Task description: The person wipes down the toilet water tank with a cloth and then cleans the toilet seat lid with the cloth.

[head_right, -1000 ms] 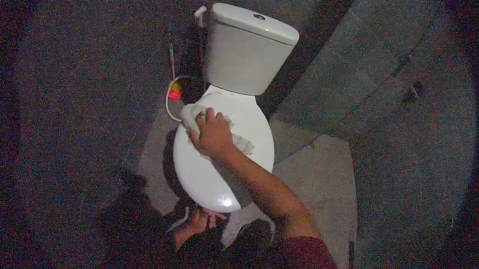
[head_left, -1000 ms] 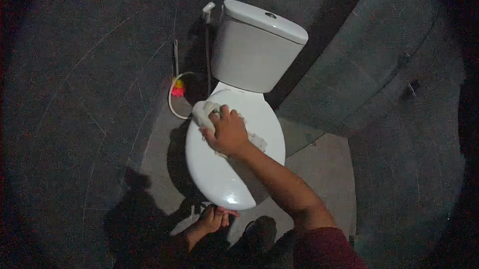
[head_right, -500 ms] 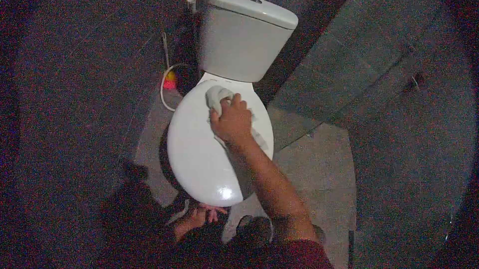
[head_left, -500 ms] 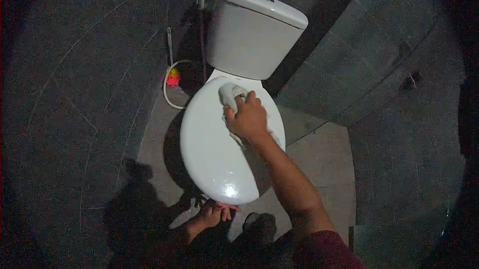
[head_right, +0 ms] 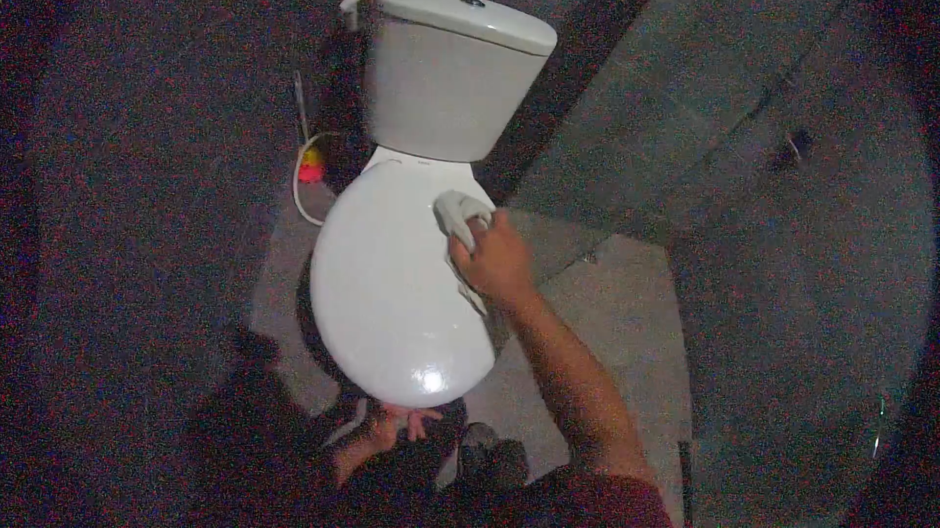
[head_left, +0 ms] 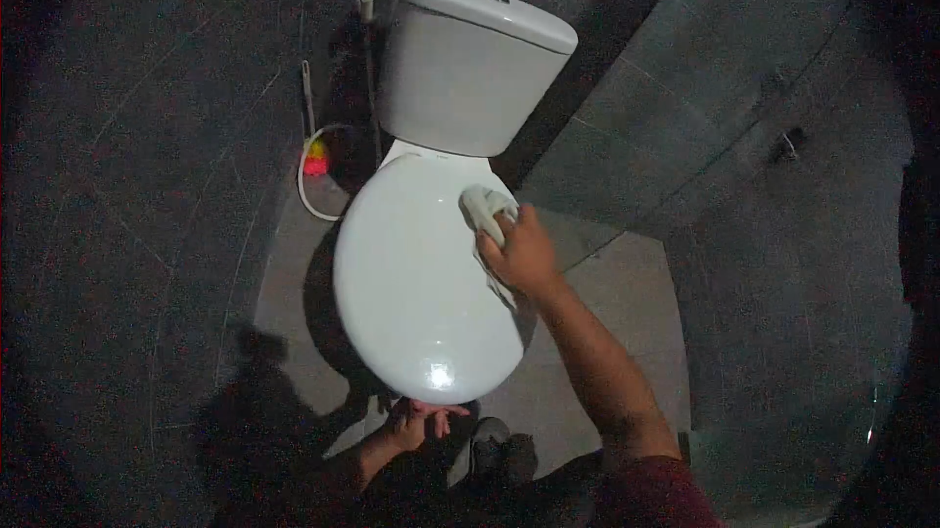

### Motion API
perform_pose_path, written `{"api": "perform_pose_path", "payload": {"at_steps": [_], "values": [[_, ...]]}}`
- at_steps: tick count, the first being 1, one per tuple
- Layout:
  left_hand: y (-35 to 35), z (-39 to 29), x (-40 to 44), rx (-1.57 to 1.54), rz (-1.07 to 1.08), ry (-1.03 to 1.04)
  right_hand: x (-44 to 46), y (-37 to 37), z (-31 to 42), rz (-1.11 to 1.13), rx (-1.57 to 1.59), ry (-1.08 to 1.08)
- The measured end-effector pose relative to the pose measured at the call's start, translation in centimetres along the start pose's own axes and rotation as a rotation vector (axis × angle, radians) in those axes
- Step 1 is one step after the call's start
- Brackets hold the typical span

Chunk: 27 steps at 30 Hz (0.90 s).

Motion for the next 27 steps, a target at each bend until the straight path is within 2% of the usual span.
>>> {"api": "perform_pose_path", "payload": {"at_steps": [3,5,8,11,14,16,17,18,20,23,27], "values": [[0.8,-0.4,0.9,-0.001,-0.073,0.039,2.0,1.0,2.8,-0.011,-0.018,0.033],[0.7,2.7,0.9,-0.171,-0.179,0.078,1.5,1.2,4.6,-0.037,-0.015,-0.008],[0.1,6.9,0.5,-0.197,-0.188,0.131,-2.7,0.1,4.9,-0.008,0.042,-0.092],[-0.7,9.3,0.0,-0.168,-0.100,0.043,-6.7,-1.8,2.7,0.070,0.078,-0.166],[-0.5,8.0,-0.1,-0.270,-0.058,-0.013,-6.5,-1.9,-0.5,0.039,0.119,-0.144],[0.3,5.7,-0.1,-0.288,-0.121,-0.040,-4.7,-1.7,-1.6,0.066,0.053,0.055],[0.6,4.3,0.1,-0.278,-0.155,-0.046,-3.4,-0.6,-2.2,-0.006,0.028,0.066],[0.8,3.0,0.3,-0.267,-0.189,-0.051,-1.9,0.1,-2.2,-0.007,0.028,0.064],[0.7,0.9,0.5,-0.040,-0.164,0.013,0.7,1.1,-1.2,-0.098,-0.040,0.029],[0.5,1.3,0.7,-0.013,-0.124,0.026,1.8,1.5,2.0,-0.069,-0.054,0.040],[0.1,3.6,0.5,-0.100,-0.121,0.084,-3.9,-0.4,5.0,-0.018,0.001,-0.094]]}}
Point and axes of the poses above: each hand's wrist, its own x-axis towards the middle knuckle, its own y-axis out of the palm, z = x × y, the point moved 3 cm from there along x, towards the middle knuckle
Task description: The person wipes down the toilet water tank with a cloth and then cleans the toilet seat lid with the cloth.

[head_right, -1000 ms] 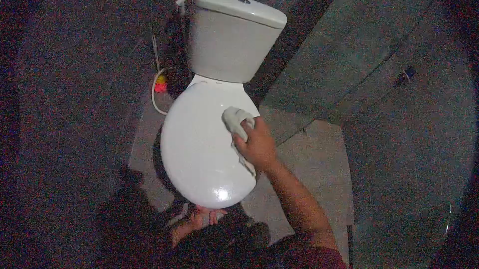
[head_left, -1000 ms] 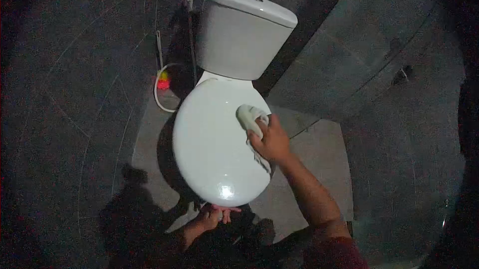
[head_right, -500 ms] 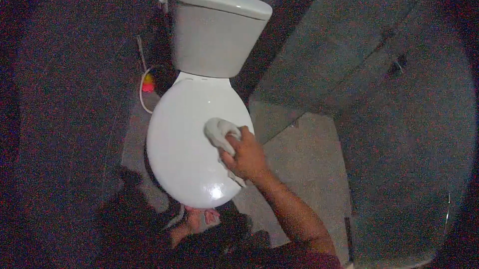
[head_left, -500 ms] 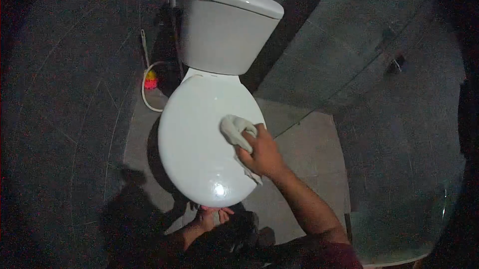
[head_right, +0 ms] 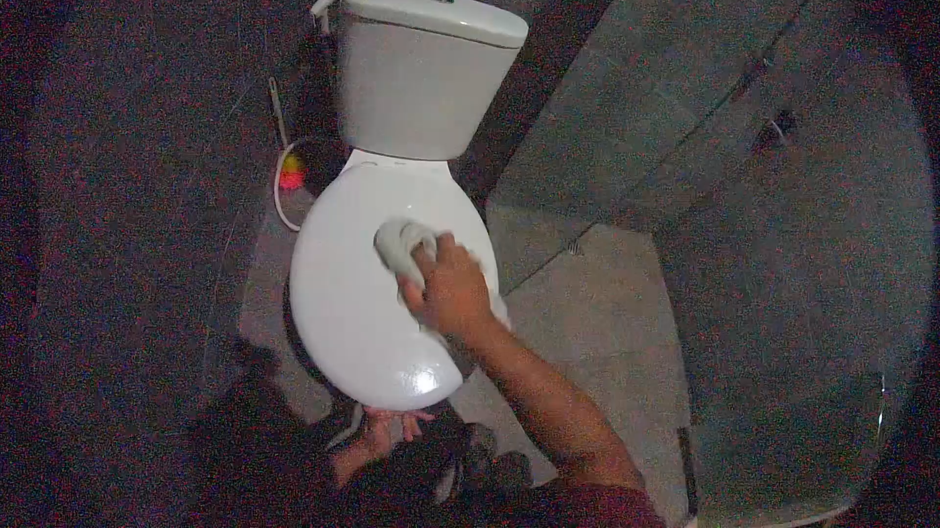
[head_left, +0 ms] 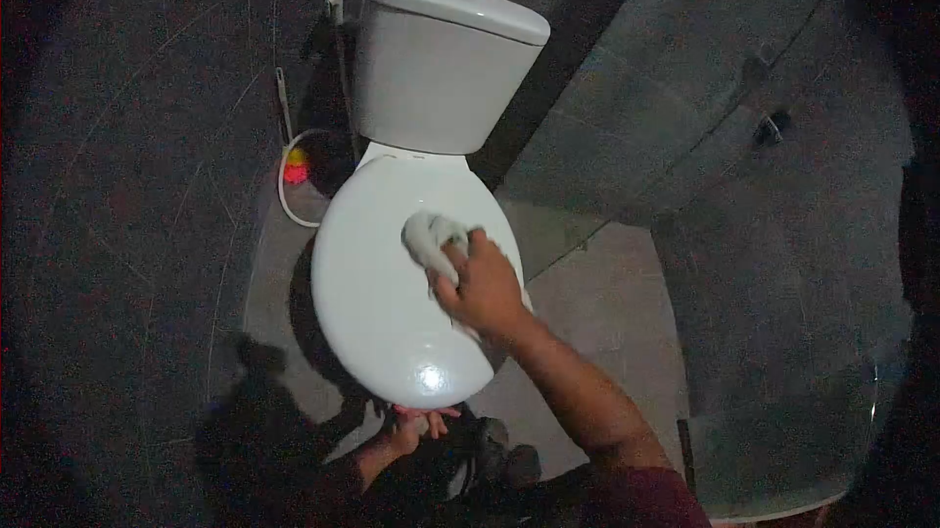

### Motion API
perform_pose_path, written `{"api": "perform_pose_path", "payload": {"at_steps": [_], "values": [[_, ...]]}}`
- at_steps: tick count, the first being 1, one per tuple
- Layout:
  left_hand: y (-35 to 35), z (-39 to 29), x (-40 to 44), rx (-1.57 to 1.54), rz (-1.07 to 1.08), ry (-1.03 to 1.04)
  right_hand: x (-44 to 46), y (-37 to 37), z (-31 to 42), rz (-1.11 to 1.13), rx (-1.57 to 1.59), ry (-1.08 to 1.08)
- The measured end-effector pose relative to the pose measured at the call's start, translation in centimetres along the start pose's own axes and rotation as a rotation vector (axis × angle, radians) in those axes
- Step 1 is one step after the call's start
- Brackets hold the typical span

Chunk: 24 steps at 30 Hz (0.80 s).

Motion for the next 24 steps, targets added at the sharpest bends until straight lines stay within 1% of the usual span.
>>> {"api": "perform_pose_path", "payload": {"at_steps": [1,3,5,6,9,10,11,12,13,14,16,17,18,19,21,23,24], "values": [[-0.8,2.2,-0.4,-0.038,-0.023,-0.116,-1.8,-0.6,-0.2,0.024,0.038,-0.024],[-1.3,3.7,-0.7,-0.087,-0.049,-0.228,-3.6,-1.2,-1.5,0.057,0.071,-0.055],[-1.3,3.1,-0.4,0.010,-0.001,-0.180,-4.3,-0.9,-4.2,0.020,0.038,0.130],[-1.2,2.7,-0.2,0.043,0.015,-0.160,-3.7,-1.0,-5.0,0.007,0.111,0.188],[-0.6,1.9,0.1,-0.098,0.013,-0.154,-0.1,-0.4,-6.6,-0.044,0.039,0.229],[-0.8,1.7,-0.1,-0.072,0.063,-0.138,1.5,0.7,-8.4,0.039,0.063,0.205],[-0.6,1.2,-0.1,-0.055,0.089,-0.129,2.7,1.2,-8.9,0.033,0.062,0.203],[-0.1,0.1,0.0,-0.038,0.114,-0.121,3.9,1.7,-8.9,-0.041,0.040,0.219],[0.3,-0.5,0.0,-0.043,0.048,-0.159,4.3,2.1,-8.9,-0.112,0.019,0.235],[0.4,-1.3,-0.1,-0.050,-0.022,-0.202,4.2,3.0,-9.7,-0.111,0.022,0.236],[0.3,-1.6,0.0,-0.038,0.009,-0.179,3.9,3.6,-11.3,-0.110,0.293,0.326],[0.2,-1.7,0.0,-0.025,0.046,-0.154,3.1,3.3,-11.6,-0.104,0.291,0.326],[0.2,-1.1,0.0,-0.031,0.043,-0.153,1.8,2.6,-11.6,0.002,0.390,0.390],[0.3,0.1,0.0,-0.134,0.035,-0.167,0.3,2.3,-11.9,0.106,0.485,0.449],[0.1,2.0,-0.4,-0.243,0.030,-0.183,-4.0,4.0,-13.9,0.174,0.963,0.652],[-0.5,2.2,-0.3,-0.177,0.094,-0.196,-8.1,4.2,-13.7,0.158,0.842,0.647],[-0.5,1.9,0.0,-0.155,0.114,-0.197,-9.6,4.7,-13.3,0.161,0.838,0.644]]}}
Point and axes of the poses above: each hand's wrist, its own x-axis towards the middle knuckle, its own y-axis out of the palm, z = x × y, the point moved 3 cm from there along x, towards the middle knuckle
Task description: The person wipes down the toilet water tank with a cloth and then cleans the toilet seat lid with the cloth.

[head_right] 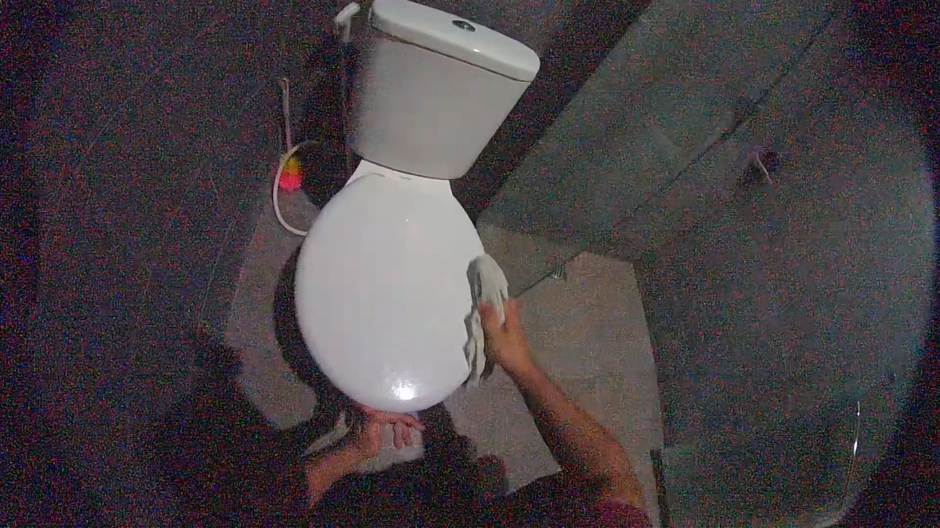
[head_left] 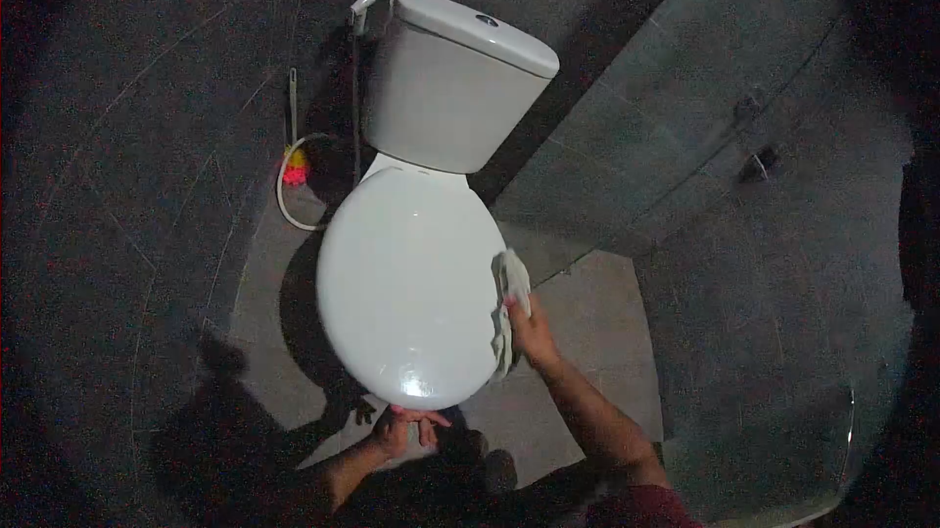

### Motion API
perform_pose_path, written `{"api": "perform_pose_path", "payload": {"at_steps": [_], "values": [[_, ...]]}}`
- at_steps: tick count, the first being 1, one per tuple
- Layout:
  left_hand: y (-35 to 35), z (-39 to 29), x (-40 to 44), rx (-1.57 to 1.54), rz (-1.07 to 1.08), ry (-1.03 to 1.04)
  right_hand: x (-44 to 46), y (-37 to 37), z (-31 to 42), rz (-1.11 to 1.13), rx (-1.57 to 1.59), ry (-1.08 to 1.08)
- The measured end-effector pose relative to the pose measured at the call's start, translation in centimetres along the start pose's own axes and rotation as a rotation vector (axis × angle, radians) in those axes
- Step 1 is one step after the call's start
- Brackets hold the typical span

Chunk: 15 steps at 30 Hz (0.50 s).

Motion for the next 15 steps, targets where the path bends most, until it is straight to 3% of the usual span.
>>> {"api": "perform_pose_path", "payload": {"at_steps": [2,6,8,12,15], "values": [[0.8,-2.4,-0.1,0.124,-0.016,0.025,-1.6,0.7,-0.4,-0.135,-0.015,-0.290],[1.3,-3.4,-0.7,0.070,0.047,0.011,2.2,-0.4,2.6,-0.176,-0.296,-0.258],[1.8,-4.8,-1.0,0.148,0.001,0.029,4.8,-0.1,6.2,-0.004,-0.007,-0.084],[2.4,-5.6,-1.5,0.181,-0.079,-0.012,7.5,0.3,7.1,-0.042,-0.039,-0.051],[2.0,-4.4,-0.7,0.186,-0.035,0.011,8.3,-0.1,5.0,-0.024,-0.133,-0.192]]}}
Point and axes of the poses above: each hand's wrist, its own x-axis towards the middle knuckle, its own y-axis out of the palm, z = x × y, the point moved 3 cm from there along x, towards the middle knuckle
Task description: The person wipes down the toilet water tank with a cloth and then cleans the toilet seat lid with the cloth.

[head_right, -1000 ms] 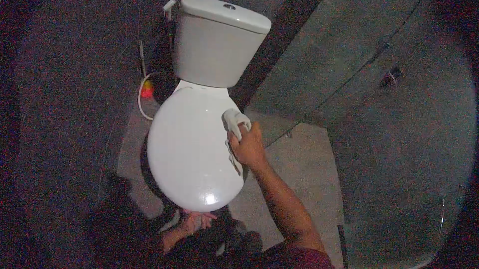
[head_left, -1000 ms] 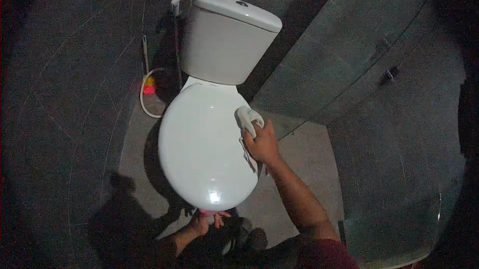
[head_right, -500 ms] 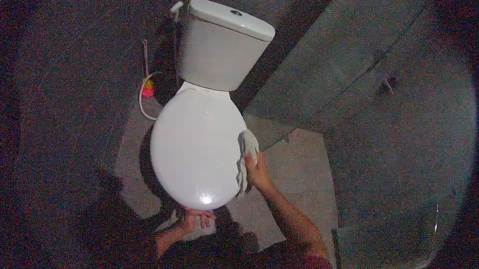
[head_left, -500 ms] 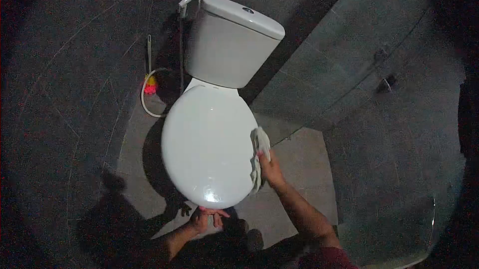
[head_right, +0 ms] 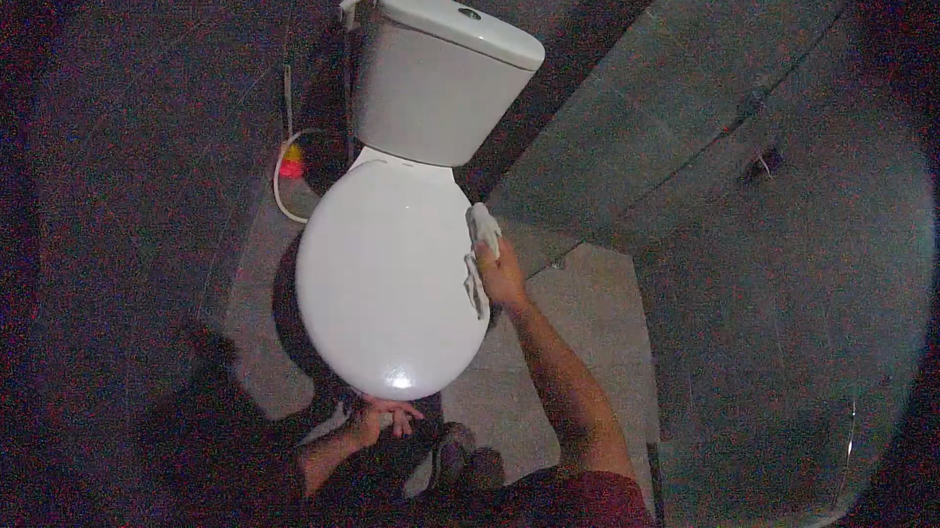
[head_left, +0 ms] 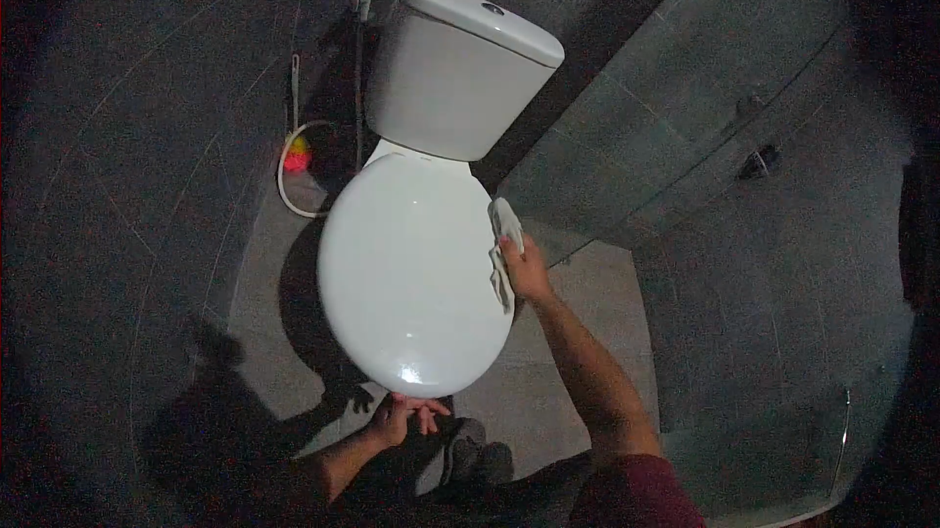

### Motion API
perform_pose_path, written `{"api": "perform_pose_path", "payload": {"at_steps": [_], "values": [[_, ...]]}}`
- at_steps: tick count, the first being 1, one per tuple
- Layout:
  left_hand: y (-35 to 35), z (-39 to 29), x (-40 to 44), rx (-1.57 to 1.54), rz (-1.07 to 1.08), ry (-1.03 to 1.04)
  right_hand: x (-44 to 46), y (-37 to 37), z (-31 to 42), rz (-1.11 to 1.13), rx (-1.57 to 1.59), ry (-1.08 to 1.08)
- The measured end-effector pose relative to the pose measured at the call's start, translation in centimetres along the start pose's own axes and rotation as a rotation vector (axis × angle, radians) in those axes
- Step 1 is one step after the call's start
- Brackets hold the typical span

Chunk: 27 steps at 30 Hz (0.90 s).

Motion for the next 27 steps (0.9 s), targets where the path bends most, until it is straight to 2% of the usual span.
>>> {"api": "perform_pose_path", "payload": {"at_steps": [2,5,8,9,10,12,14,15,17,18,20,21,23,24,26,27], "values": [[-0.5,1.5,0.0,-0.140,0.041,0.046,-3.2,0.1,-0.3,-0.119,-0.211,-0.084],[-0.7,1.4,0.1,-0.204,0.038,0.003,-9.9,0.8,0.3,-0.070,-0.352,-0.203],[-0.5,0.0,0.1,-0.173,-0.051,0.119,-13.7,1.7,0.2,-0.084,-0.326,-0.273],[-0.7,-0.2,0.2,-0.170,-0.055,0.120,-13.0,1.4,0.7,-0.063,-0.244,-0.416],[-1.0,0.1,0.1,-0.127,-0.062,0.072,-11.8,1.5,0.1,-0.066,-0.244,-0.412],[-0.8,0.7,0.2,-0.092,-0.060,0.014,-8.1,0.9,-1.1,-0.096,-0.410,-0.241],[-1.0,0.7,0.0,-0.130,0.019,0.096,-4.6,0.6,1.9,-0.096,-0.259,-0.025],[-0.6,0.2,0.1,-0.129,0.023,0.094,-2.8,0.3,1.6,-0.100,-0.258,-0.023],[0.2,-0.8,-0.1,-0.122,-0.101,0.010,-0.1,0.4,0.3,-0.090,-0.245,-0.208],[-0.3,-0.2,0.0,-0.118,-0.102,0.008,-1.0,0.5,1.5,-0.090,-0.241,-0.207],[-0.9,1.8,0.4,-0.088,0.010,0.059,-3.4,0.6,5.5,-0.080,-0.377,-0.007],[-1.2,2.7,0.7,-0.089,0.000,0.065,-4.2,1.0,5.4,-0.070,-0.377,-0.014],[-1.1,3.9,0.8,-0.429,0.058,-0.036,-8.2,2.0,4.7,-0.133,-0.527,-0.351],[-1.0,4.0,0.7,-0.544,0.073,-0.068,-10.1,2.5,5.8,-0.060,-0.581,-0.314],[-1.0,2.9,0.3,-0.247,0.028,0.035,-13.4,3.3,7.3,0.015,-0.636,-0.288],[-1.1,2.8,0.3,-0.147,0.008,0.070,-14.7,3.8,7.3,0.048,-0.694,-0.378]]}}
Point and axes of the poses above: each hand's wrist, its own x-axis towards the middle knuckle, its own y-axis out of the palm, z = x × y, the point moved 3 cm from there along x, towards the middle knuckle
